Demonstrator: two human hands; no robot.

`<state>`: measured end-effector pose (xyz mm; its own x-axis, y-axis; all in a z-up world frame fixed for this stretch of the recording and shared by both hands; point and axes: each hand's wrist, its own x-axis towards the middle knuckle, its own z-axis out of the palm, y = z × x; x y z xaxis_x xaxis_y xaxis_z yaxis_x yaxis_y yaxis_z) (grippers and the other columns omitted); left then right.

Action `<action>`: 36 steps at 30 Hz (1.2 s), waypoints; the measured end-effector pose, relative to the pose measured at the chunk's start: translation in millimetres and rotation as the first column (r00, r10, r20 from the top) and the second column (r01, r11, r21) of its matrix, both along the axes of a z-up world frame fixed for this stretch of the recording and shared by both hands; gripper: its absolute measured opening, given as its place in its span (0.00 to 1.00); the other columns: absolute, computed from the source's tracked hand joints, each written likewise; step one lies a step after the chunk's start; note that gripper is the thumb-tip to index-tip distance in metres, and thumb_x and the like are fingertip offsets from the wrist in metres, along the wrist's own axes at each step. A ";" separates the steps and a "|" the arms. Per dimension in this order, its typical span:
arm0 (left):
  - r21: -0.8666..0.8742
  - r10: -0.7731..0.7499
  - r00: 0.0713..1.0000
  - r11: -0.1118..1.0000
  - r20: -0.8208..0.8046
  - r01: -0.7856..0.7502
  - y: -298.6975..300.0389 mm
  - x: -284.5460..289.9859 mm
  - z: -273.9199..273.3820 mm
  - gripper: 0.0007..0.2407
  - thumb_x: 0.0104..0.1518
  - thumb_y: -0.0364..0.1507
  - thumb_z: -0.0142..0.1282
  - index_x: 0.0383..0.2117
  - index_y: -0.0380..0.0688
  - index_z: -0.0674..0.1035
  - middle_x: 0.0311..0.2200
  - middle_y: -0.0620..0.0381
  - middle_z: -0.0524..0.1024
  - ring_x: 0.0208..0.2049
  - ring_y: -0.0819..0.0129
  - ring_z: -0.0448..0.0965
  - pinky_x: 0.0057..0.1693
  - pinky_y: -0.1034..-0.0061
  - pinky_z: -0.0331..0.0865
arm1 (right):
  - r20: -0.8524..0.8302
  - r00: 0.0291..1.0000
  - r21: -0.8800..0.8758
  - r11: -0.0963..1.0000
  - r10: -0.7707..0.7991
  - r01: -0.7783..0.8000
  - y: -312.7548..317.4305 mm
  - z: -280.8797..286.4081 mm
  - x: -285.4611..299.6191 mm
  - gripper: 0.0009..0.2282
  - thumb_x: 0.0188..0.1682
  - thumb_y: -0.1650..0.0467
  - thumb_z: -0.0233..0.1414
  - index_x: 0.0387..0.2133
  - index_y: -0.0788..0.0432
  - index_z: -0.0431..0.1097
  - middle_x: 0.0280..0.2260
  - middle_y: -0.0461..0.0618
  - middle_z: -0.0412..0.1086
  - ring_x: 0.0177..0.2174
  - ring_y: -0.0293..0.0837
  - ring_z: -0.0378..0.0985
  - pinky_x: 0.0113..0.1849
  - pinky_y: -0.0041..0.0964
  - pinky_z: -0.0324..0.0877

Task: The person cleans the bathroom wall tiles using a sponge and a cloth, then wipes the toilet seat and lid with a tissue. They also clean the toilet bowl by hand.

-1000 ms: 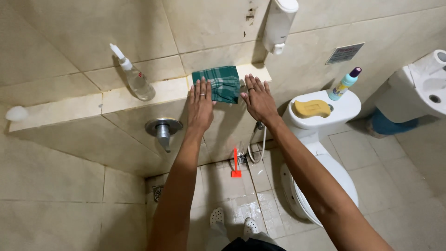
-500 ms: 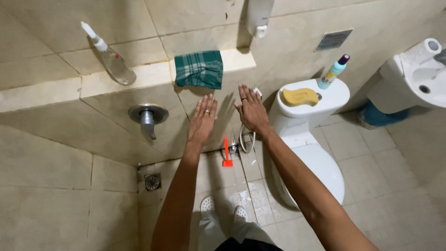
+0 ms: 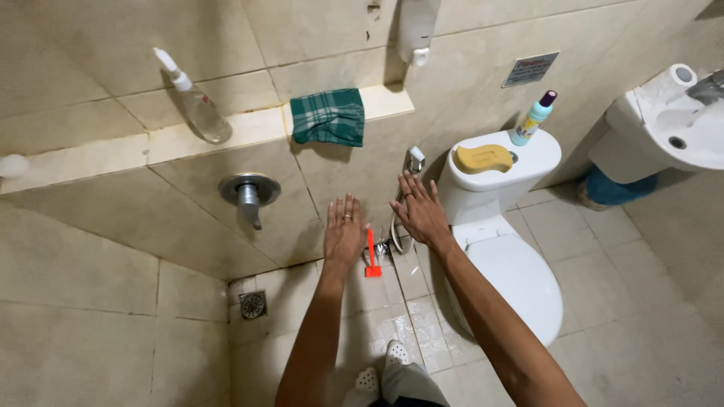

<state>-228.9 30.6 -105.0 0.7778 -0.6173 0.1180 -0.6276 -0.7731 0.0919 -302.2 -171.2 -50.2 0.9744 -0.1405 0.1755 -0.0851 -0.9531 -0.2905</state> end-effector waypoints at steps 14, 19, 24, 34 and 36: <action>-0.144 -0.026 0.999 0.989 -0.024 0.022 24.7 -36.6 33.9 0.29 0.65 0.42 0.44 0.69 0.39 0.58 0.71 0.46 0.55 0.71 0.50 0.52 0.73 0.52 0.39 | 0.085 0.996 -0.081 0.996 0.034 -0.027 43.4 3.7 -48.5 0.32 0.58 0.54 0.40 0.70 0.59 0.48 0.69 0.57 0.51 0.68 0.55 0.50 0.66 0.53 0.41; -0.153 -0.035 0.999 0.988 -0.031 0.029 16.5 -50.9 30.7 0.28 0.65 0.42 0.42 0.68 0.39 0.59 0.71 0.47 0.55 0.70 0.50 0.54 0.73 0.51 0.40 | 0.053 0.998 -0.022 1.000 0.018 -0.017 30.5 10.1 -71.0 0.32 0.57 0.53 0.40 0.70 0.59 0.47 0.69 0.56 0.50 0.68 0.54 0.49 0.66 0.52 0.40; -0.131 -0.018 0.999 0.991 -0.032 0.014 -8.7 -74.4 36.5 0.28 0.66 0.42 0.41 0.68 0.39 0.59 0.71 0.47 0.56 0.71 0.50 0.53 0.73 0.51 0.40 | 0.019 1.000 -0.060 0.998 0.004 -0.003 1.0 7.9 -93.6 0.32 0.58 0.53 0.39 0.70 0.59 0.48 0.69 0.53 0.51 0.68 0.52 0.49 0.67 0.52 0.41; -0.136 0.067 0.998 0.988 -0.011 -0.068 -105.5 -151.3 37.2 0.28 0.67 0.43 0.39 0.69 0.39 0.58 0.70 0.47 0.56 0.71 0.50 0.52 0.73 0.51 0.38 | -0.043 0.995 -0.128 0.988 0.086 -0.091 -87.1 4.0 -169.8 0.32 0.57 0.53 0.38 0.70 0.59 0.47 0.69 0.54 0.51 0.67 0.53 0.50 0.65 0.53 0.42; -0.135 0.082 0.997 0.987 -0.002 -0.082 -123.9 -172.3 37.2 0.28 0.67 0.43 0.38 0.69 0.39 0.58 0.71 0.47 0.55 0.71 0.50 0.52 0.73 0.50 0.37 | -0.065 0.993 -0.121 0.987 0.097 -0.104 -105.4 6.5 -191.6 0.32 0.57 0.53 0.38 0.70 0.59 0.47 0.69 0.55 0.51 0.67 0.53 0.51 0.65 0.53 0.43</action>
